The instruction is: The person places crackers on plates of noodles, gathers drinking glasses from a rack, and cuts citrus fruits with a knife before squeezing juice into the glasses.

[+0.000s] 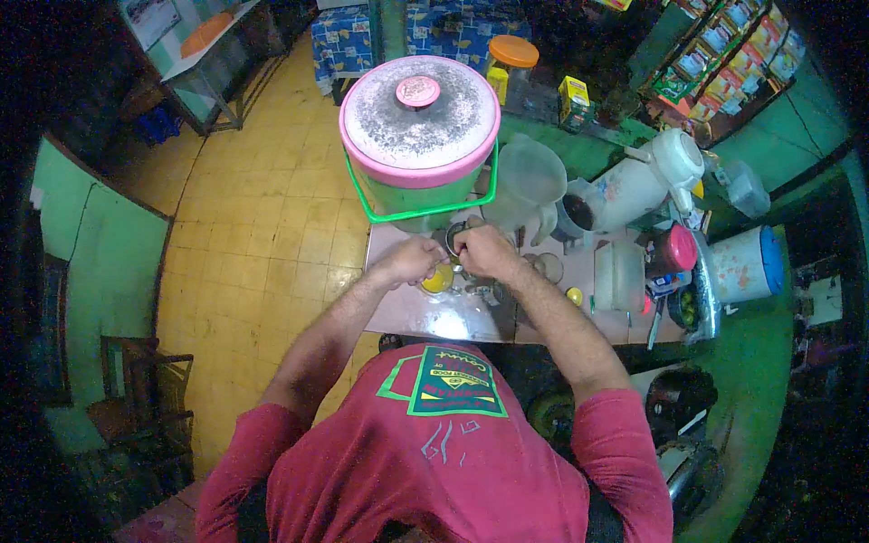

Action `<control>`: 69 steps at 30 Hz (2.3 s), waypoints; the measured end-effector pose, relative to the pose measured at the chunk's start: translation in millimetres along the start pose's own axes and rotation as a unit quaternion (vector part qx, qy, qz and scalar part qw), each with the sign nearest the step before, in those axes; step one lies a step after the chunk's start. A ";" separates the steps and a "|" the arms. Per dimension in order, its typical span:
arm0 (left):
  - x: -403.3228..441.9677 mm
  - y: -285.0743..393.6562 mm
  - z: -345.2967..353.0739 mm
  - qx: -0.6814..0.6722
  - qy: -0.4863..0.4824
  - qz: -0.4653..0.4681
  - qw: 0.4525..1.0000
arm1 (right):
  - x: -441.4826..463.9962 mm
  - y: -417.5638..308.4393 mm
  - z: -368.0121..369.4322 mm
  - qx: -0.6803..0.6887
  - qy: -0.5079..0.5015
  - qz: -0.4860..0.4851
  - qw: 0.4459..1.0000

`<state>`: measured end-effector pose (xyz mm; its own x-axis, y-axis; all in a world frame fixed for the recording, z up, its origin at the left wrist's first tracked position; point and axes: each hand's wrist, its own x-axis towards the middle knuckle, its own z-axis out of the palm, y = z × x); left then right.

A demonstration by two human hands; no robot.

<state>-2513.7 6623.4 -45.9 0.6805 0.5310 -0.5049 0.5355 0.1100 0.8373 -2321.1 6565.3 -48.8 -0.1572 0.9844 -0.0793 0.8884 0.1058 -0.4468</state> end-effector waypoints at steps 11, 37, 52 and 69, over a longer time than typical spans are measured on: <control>-6.0 -5.0 5.2 0.074 0.006 0.086 0.993 | -14.9 -22.4 17.6 0.016 0.106 0.080 0.991; -1.1 19.7 -16.7 0.093 -0.029 0.086 0.992 | -2.8 -7.1 -21.4 -0.080 -0.056 -0.023 0.995; 9.6 13.1 -21.7 0.057 -0.034 0.020 0.998 | -10.4 -18.0 -32.9 -0.093 -0.057 0.003 0.994; 17.4 4.9 -14.2 0.154 -0.006 0.155 0.976 | 0.9 3.0 5.5 -0.039 0.098 0.016 0.994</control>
<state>-2506.3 6645.2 -47.6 0.8385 0.4885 -0.2415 0.4267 -0.3131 0.8484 -2321.0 6565.7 -55.2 -0.0476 0.9951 0.0866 0.9233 0.0769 -0.3763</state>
